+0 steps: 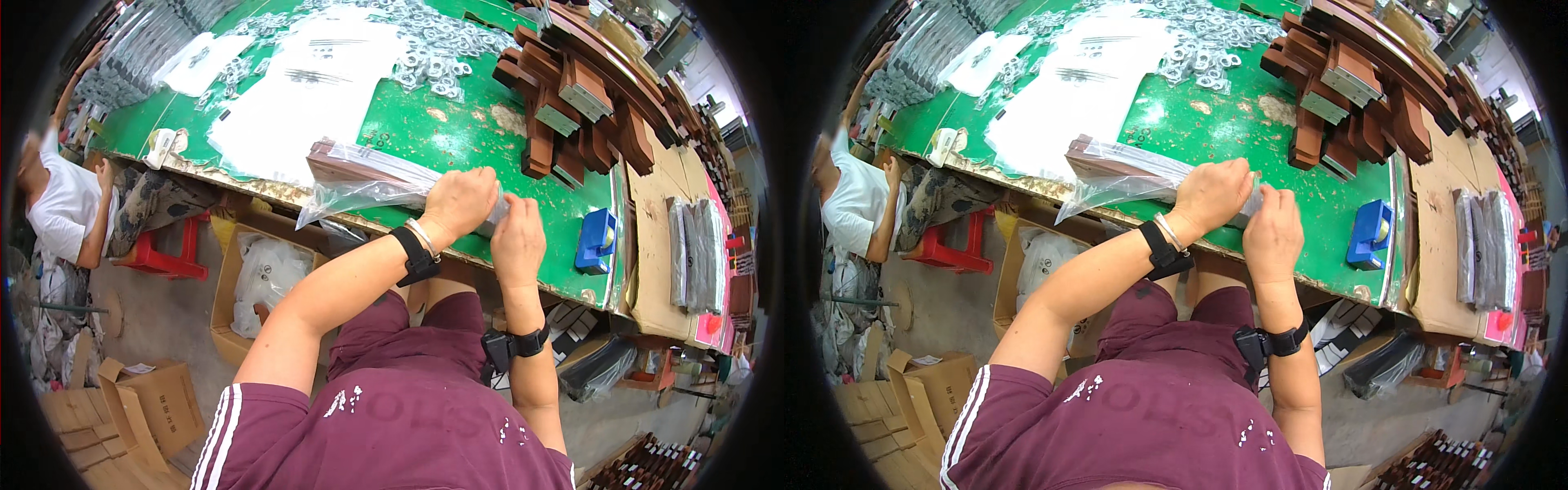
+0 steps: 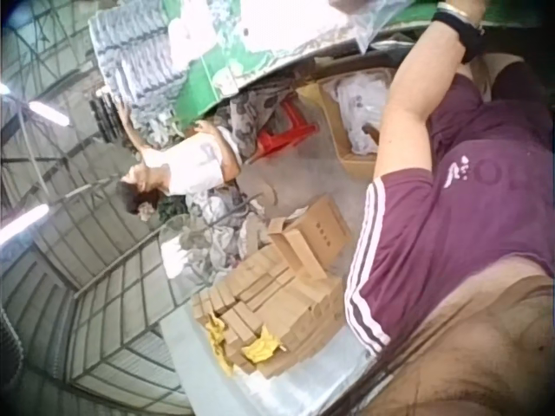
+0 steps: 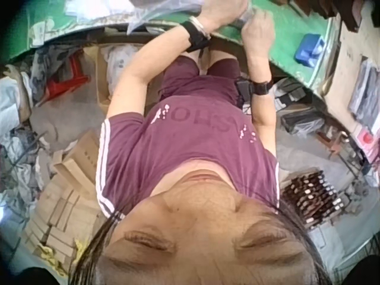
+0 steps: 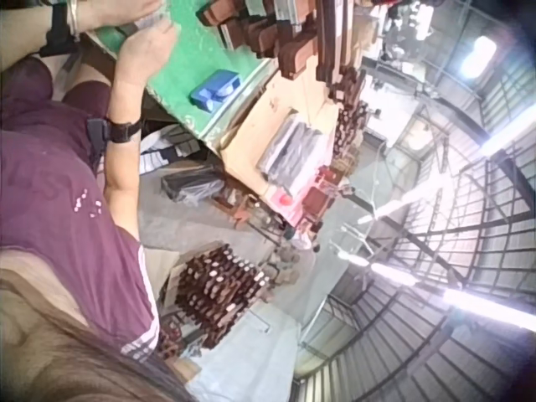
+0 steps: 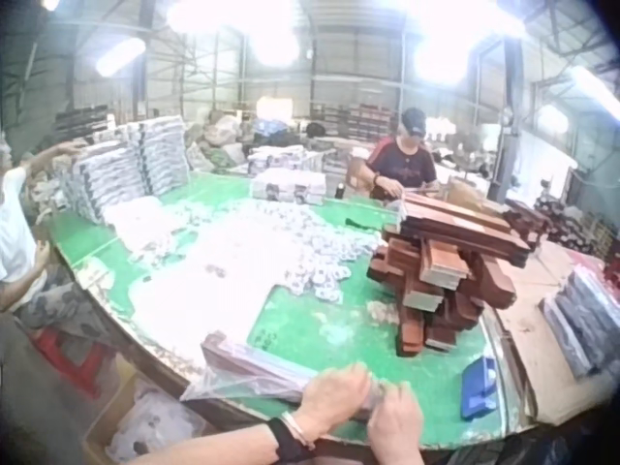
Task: Packing wooden furniture components into plastic bags and sealing them with tape in a factory setting.
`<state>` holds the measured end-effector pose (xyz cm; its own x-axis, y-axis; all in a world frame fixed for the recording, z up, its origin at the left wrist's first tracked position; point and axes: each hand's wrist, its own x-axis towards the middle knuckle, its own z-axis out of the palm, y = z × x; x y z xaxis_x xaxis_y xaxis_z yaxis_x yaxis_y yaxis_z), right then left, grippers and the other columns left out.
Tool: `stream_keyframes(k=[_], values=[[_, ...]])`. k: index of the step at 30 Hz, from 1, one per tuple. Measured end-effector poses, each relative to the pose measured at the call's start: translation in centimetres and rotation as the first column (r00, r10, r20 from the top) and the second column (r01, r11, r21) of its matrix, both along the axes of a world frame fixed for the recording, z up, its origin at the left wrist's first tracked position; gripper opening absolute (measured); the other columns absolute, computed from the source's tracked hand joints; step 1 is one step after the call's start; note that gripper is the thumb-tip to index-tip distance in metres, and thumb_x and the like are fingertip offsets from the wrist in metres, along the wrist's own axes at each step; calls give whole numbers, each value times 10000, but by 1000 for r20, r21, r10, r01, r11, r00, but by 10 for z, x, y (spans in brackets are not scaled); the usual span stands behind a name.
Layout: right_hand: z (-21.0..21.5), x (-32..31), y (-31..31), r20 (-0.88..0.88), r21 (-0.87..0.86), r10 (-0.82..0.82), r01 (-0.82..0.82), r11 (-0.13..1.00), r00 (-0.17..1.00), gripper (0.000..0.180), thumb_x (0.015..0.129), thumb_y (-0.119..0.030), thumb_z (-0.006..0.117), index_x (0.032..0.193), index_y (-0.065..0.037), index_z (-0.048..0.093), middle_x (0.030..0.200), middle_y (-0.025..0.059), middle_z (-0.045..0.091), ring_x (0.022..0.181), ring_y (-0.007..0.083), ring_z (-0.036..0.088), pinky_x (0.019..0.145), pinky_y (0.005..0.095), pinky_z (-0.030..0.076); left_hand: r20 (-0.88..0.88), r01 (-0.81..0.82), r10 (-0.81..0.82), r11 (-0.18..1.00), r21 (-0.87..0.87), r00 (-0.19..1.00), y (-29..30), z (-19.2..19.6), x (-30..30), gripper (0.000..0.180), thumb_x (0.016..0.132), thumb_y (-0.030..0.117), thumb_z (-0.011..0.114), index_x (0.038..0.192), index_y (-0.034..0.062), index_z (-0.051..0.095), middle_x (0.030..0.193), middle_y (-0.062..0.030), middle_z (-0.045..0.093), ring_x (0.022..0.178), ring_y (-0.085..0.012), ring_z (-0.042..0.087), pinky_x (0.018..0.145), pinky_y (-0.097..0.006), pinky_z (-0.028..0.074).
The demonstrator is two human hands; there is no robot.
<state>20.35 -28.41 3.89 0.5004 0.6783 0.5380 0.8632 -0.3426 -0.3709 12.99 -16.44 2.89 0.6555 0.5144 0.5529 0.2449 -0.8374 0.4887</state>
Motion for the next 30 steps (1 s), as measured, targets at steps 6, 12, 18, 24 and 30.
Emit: stream_keyframes(k=[6, 12, 18, 24, 30], values=[[-6, 26, 4, 86, 73, 52, -58, 996, 995, 129, 866, -124, 636, 956, -31, 642, 912, 136, 609, 893, 320, 562, 777, 404, 462, -18, -15, 15, 1000, 4, 1000, -1, 0, 1, 202, 915, 211, 560, 799, 50, 520, 698, -164, 622, 615, -369, 620, 562, -457, 503], [-24, 27, 14, -425, 174, 27, 52, 983, 905, 144, 909, -141, 641, 880, -5, 603, 779, 117, 614, 682, 237, 573, 636, 326, 458, -2, -5, 5, 1000, 17, 1000, -1, 0, -2, 209, 922, 213, 563, 800, 48, 521, 694, -163, 619, 609, -367, 616, 558, -455, 497], [-58, 51, 31, -751, 337, 195, 112, 935, 631, 133, 900, -114, 624, 839, -3, 586, 715, 30, 561, 686, 98, 490, 615, 271, 422, 17, 11, -10, 998, -54, 1000, 0, 3, 0, 252, 938, 243, 568, 787, 43, 542, 712, -170, 630, 634, -370, 625, 565, -467, 492], [-53, 52, 35, -753, 91, -23, 138, 986, 658, 229, 902, -205, 624, 840, 12, 587, 709, 99, 591, 652, 187, 531, 638, 341, 451, 15, 14, -13, 994, -105, 1000, 2, 4, 1, 271, 939, 255, 575, 778, 39, 558, 726, -177, 635, 650, -377, 628, 569, -477, 485], [-35, 40, 42, -396, 244, -21, 127, 961, 918, 234, 963, -198, 551, 822, -13, 531, 742, 186, 558, 694, 370, 557, 652, 442, 451, 96, 17, -10, 997, -74, 995, 6, 10, 0, 209, 917, 220, 608, 802, 48, 580, 724, -155, 629, 660, -371, 609, 587, -471, 474]])
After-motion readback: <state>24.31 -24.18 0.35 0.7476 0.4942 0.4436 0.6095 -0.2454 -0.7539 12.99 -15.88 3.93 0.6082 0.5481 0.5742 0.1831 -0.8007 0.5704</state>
